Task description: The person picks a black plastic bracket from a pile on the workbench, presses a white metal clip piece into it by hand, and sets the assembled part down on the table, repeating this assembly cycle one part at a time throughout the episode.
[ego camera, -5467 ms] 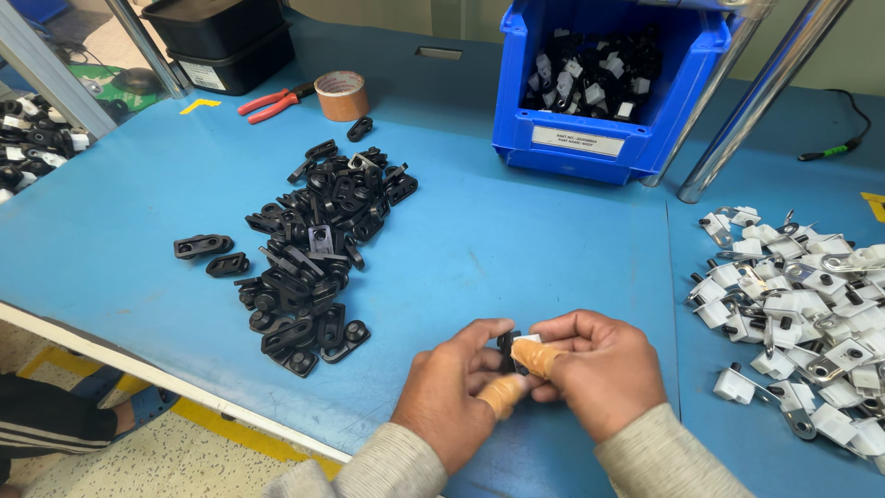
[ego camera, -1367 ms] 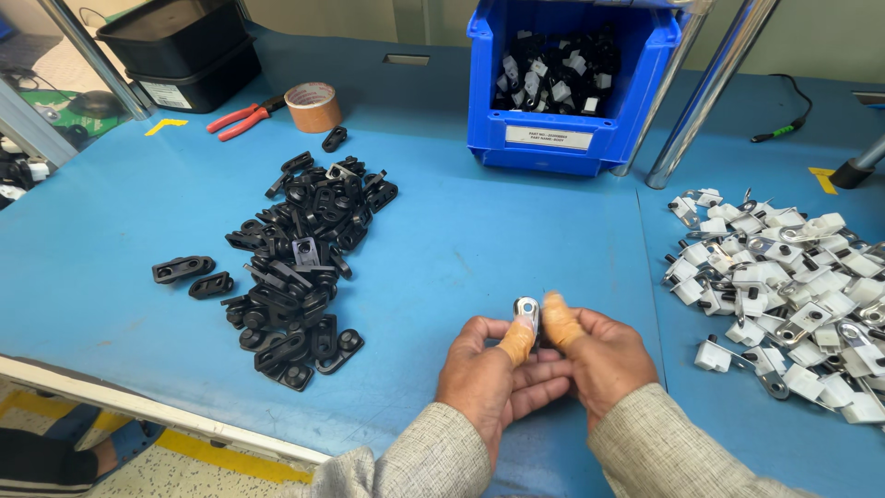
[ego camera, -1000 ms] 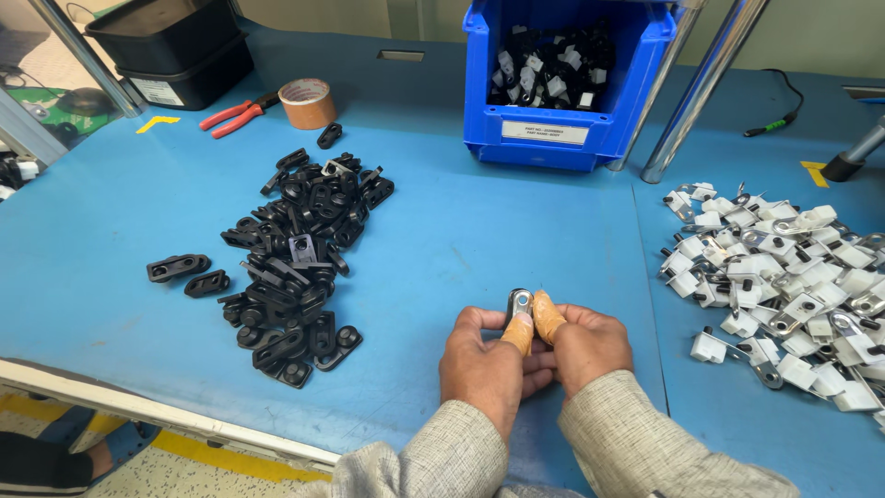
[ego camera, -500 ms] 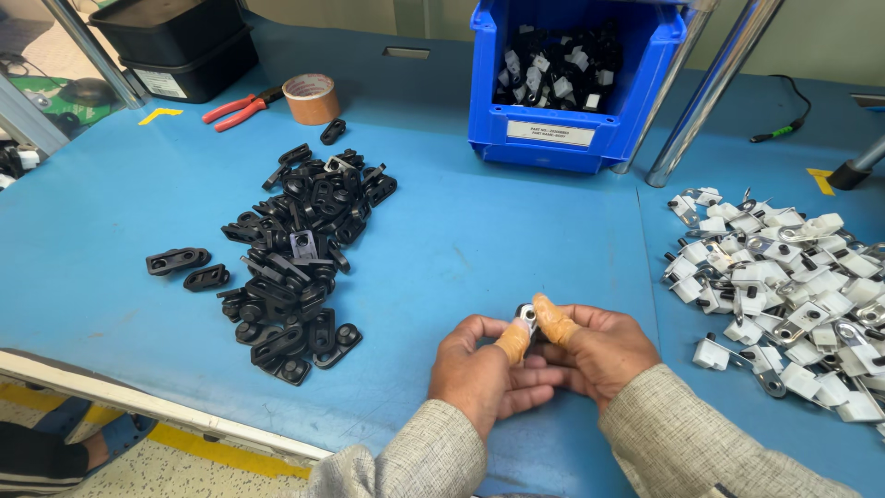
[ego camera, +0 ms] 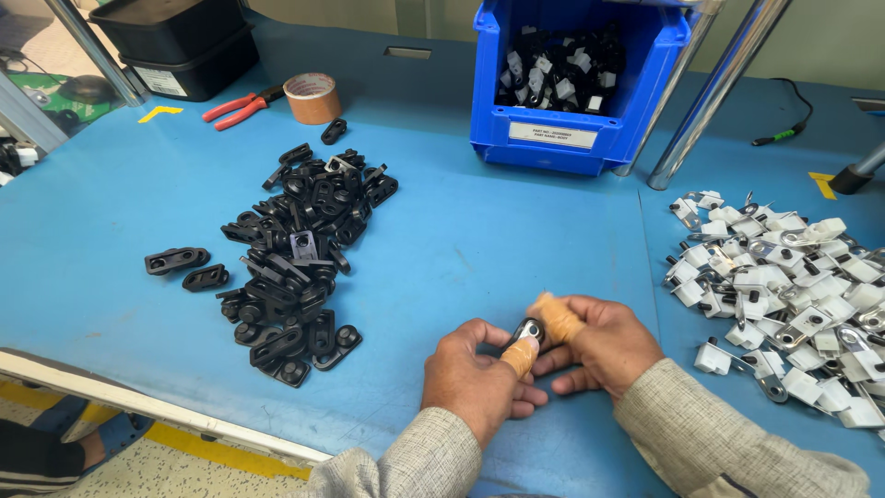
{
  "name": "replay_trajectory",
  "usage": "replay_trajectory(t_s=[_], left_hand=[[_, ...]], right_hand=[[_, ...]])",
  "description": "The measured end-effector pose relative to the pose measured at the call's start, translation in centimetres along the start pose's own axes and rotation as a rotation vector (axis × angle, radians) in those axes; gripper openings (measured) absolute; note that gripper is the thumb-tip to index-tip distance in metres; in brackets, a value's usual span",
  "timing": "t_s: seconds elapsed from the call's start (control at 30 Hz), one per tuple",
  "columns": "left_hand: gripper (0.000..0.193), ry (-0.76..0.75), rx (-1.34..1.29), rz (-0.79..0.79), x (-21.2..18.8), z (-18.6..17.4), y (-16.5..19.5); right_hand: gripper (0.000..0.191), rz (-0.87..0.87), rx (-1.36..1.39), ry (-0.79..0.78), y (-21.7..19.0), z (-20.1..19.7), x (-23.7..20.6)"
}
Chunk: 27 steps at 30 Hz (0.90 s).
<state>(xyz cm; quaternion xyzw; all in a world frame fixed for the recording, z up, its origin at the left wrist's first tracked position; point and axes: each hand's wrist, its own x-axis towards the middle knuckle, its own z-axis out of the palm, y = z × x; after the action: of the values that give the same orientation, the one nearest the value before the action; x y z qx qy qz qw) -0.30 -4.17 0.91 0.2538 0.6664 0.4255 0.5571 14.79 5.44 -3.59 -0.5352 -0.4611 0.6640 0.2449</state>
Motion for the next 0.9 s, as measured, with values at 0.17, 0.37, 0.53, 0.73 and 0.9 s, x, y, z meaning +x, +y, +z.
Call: replay_trajectory(t_s=[0.17,0.37,0.53,0.73,0.9], left_hand=[[0.025,0.006,0.14,0.055,-0.6,0.0,0.2],[0.023,0.037,0.164,0.055,-0.8,0.4,0.6],[0.023,0.033,0.091,-0.016,-0.8,0.3,0.9],[0.021,0.018,0.135,0.026,-0.7,0.2,0.6],[0.019,0.045,0.136,0.033,-0.6,0.4,0.5]], right_hand=[[0.031,-0.1,-0.217,0.08,0.2,0.6,0.1],[0.03,-0.04,-0.12,0.337,0.5,2.4,0.6],[0.03,0.03,0.144,0.109,0.3,0.8,0.5],[0.015,-0.076,-0.068,0.134,0.0,1.5,-0.3],[0.018,-0.086,-0.224,0.426,0.4,3.9,-0.7]])
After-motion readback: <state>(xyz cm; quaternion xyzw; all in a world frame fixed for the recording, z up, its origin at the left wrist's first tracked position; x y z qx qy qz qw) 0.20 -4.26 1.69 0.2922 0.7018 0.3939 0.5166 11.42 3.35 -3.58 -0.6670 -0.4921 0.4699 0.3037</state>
